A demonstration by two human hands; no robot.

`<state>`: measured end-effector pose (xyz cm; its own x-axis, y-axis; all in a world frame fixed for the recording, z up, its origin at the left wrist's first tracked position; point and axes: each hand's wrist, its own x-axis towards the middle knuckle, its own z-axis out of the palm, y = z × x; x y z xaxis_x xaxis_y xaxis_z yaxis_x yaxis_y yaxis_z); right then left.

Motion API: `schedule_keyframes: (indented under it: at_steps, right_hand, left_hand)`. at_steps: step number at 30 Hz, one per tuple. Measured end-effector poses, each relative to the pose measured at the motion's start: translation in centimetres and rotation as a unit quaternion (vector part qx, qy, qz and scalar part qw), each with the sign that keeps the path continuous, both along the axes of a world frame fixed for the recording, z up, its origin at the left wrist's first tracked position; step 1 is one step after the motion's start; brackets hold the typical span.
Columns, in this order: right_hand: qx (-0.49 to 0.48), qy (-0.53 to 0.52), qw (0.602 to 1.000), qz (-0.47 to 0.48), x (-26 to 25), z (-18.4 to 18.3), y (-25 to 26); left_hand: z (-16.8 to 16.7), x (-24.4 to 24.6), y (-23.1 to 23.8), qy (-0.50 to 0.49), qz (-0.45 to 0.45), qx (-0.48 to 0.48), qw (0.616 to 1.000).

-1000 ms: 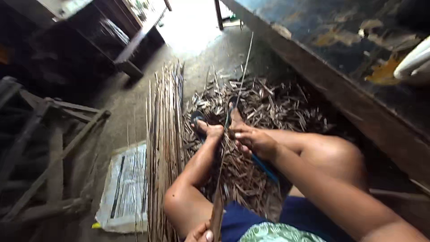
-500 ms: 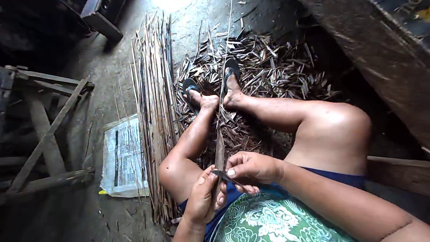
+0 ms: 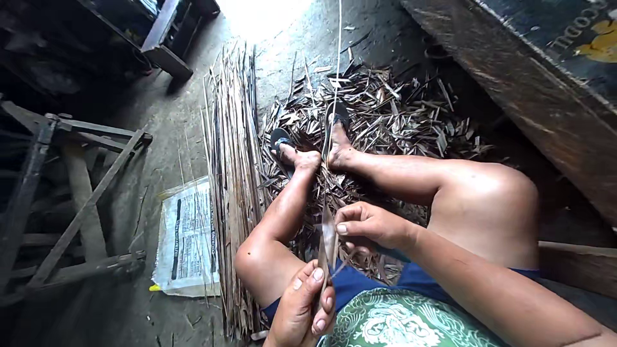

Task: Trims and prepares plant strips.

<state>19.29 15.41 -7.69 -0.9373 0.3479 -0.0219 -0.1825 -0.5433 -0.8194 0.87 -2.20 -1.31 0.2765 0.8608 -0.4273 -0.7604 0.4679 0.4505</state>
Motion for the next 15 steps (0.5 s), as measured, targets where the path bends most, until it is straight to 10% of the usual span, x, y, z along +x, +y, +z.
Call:
schedule_keyframes:
  at_steps: [8,15]
  right_hand:
    - [-0.039,-0.048,0.991,-0.116,0.2,0.3,2.4]
    - [-0.048,-0.033,0.998,0.003,0.0,1.0,-0.6]
  left_hand:
    - [0.7,-0.2,-0.9,0.020,-0.005,-0.006,1.000]
    - [0.0,0.1,-0.6,0.003,-0.006,-0.023,1.000]
